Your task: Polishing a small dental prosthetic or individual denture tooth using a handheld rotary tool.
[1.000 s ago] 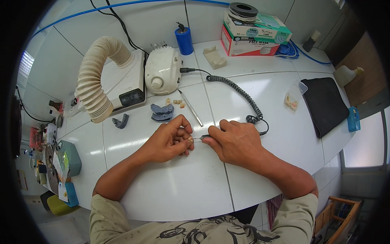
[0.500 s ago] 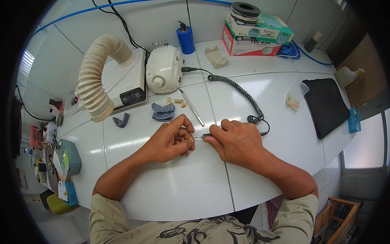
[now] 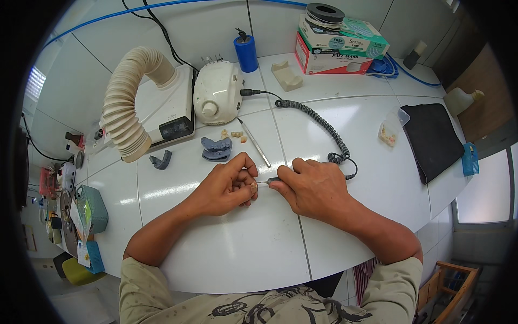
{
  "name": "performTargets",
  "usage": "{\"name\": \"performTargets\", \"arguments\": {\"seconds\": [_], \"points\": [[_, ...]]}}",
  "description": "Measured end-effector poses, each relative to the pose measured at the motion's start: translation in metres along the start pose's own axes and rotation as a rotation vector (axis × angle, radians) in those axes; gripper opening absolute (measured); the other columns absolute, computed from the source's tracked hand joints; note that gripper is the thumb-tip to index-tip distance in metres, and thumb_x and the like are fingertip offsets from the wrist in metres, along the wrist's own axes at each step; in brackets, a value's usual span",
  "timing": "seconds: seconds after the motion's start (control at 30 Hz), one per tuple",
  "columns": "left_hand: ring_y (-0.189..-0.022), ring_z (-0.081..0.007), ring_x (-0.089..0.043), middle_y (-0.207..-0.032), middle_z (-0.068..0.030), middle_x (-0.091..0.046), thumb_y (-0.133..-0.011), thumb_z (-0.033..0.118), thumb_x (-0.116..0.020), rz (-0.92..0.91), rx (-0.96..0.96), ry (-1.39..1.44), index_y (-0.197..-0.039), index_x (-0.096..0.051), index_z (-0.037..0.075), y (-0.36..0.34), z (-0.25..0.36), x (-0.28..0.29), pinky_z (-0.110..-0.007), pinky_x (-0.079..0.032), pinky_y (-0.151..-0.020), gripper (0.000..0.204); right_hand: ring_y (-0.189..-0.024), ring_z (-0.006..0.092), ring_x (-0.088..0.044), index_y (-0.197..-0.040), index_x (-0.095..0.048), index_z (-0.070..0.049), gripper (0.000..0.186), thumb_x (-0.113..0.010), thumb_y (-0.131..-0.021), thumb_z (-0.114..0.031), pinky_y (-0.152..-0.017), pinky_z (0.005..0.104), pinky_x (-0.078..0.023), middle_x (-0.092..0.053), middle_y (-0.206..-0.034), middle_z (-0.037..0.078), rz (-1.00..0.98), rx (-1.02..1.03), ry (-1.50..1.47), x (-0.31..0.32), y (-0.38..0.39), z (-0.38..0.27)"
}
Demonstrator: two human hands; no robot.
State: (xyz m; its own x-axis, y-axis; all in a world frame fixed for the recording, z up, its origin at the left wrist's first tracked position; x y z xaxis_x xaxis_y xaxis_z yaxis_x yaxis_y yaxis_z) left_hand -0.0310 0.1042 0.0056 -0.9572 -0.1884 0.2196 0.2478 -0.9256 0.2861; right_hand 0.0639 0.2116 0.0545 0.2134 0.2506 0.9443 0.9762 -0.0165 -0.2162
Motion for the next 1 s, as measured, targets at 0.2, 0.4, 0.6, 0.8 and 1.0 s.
{"name": "performTargets", "arguments": {"seconds": [0.2, 0.4, 0.6, 0.8, 1.0], "points": [[-0.066, -0.0118, -0.069, -0.077, -0.0057, -0.071, -0.096, 0.009, -0.064, 0.041, -0.027, -0.02, -0.113, -0.049, 0.003, -0.0009, 0.0006, 0.0014, -0.027, -0.052, -0.064, 0.024, -0.062, 0.024, -0.069, -0.092, -0.071, -0.012, 0.033, -0.071, -0.103, -0.043, -0.049, 0.0401, -0.05, -0.065, -0.075, 0.007, 0.006, -0.005, 0.01, -0.0016, 0.0003, 0.0002], [-0.064, -0.0109, -0.065, -0.076, -0.0053, -0.07, -0.095, 0.009, -0.066, 0.054, -0.036, -0.028, -0.113, -0.05, 0.003, -0.0018, 0.0005, 0.0019, -0.027, -0.051, -0.063, 0.025, -0.065, 0.0257, -0.071, -0.092, -0.071, -0.012, 0.035, -0.07, -0.104, -0.045, -0.05, 0.0405, -0.052, -0.065, -0.076, 0.008, -0.008, -0.004, 0.016, -0.0028, -0.0005, -0.0024], [-0.064, -0.0105, -0.064, -0.076, -0.005, -0.07, -0.095, 0.009, -0.066, 0.057, -0.04, -0.016, -0.113, -0.05, 0.003, -0.0021, -0.001, 0.0022, -0.026, -0.051, -0.063, 0.025, -0.066, 0.026, -0.071, -0.092, -0.071, -0.012, 0.035, -0.069, -0.104, -0.045, -0.052, 0.0405, -0.052, -0.065, -0.076, 0.008, -0.004, -0.016, 0.013, -0.0027, -0.0005, -0.0014], [-0.065, -0.0114, -0.066, -0.077, -0.0059, -0.072, -0.095, 0.01, -0.064, 0.051, -0.023, -0.025, -0.113, -0.05, 0.002, -0.0017, -0.0023, 0.0022, -0.027, -0.052, -0.064, 0.024, -0.065, 0.0251, -0.07, -0.093, -0.071, -0.012, 0.034, -0.069, -0.105, -0.044, -0.051, 0.0409, -0.051, -0.065, -0.076, 0.007, -0.018, -0.022, 0.003, -0.0033, -0.0001, -0.0004], [-0.067, -0.0145, -0.07, -0.079, -0.0072, -0.072, -0.097, 0.011, -0.059, 0.032, -0.035, -0.004, -0.115, -0.048, 0.002, -0.0008, -0.0001, 0.0007, -0.029, -0.054, -0.067, 0.022, -0.064, 0.0244, -0.07, -0.092, -0.07, -0.012, 0.033, -0.069, -0.105, -0.043, -0.05, 0.041, -0.05, -0.064, -0.076, 0.007, -0.02, -0.02, 0.009, -0.0037, 0.0002, 0.0001]]}}
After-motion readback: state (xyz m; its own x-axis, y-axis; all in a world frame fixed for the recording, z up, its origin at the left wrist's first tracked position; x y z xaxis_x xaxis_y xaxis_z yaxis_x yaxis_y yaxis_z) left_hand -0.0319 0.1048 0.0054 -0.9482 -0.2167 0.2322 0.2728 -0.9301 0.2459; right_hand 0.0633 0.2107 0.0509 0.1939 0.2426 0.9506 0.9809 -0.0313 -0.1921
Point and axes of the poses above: each hand's wrist, its own y-axis away from the middle knuckle, its own x-axis out of the back of the hand, z = x × y, the point moved 10 cm from there along -y, towards the middle knuckle
